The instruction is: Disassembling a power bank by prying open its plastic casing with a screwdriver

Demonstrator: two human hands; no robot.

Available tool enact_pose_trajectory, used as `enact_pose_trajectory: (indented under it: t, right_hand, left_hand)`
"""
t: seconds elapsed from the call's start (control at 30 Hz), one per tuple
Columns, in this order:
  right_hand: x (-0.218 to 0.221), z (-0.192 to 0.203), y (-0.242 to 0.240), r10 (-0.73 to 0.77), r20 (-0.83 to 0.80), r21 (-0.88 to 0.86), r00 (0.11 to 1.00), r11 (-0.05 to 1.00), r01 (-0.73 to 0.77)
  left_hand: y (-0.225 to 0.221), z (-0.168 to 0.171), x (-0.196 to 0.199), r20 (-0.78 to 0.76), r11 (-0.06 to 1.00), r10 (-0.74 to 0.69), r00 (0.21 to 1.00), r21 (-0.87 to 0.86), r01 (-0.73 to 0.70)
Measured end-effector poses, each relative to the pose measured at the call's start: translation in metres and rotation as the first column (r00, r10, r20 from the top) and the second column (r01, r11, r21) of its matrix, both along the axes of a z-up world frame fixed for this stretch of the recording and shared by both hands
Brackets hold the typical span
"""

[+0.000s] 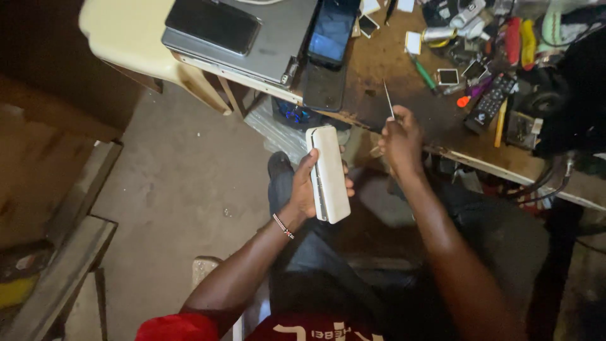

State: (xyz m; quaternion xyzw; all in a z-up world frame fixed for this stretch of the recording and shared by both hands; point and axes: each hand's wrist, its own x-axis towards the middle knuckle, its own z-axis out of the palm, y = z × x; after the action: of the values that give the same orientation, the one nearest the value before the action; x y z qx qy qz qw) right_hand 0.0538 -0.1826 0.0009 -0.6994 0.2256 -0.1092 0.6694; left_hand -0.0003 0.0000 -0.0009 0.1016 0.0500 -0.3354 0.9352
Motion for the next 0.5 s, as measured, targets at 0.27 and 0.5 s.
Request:
enact_pose_trajectory:
  t: [0.27,0.5]
  right_hand:
    - [0.061,0.031,-0.022,0.105,0.013,-0.549,0.994,0.832,-0.081]
    - [0.134,0.035,-0.061,0.293,-0.023,-0.795,0.956,0.574,-0.196]
  left_hand:
    - [-0.002,-0.013,-0.007,0.007,0.968,-0.088,0.996,0.237,0.083]
    - [-0.004,-0.017,-0.001,-0.032,0.947,-0.087,0.996,0.307,0.093]
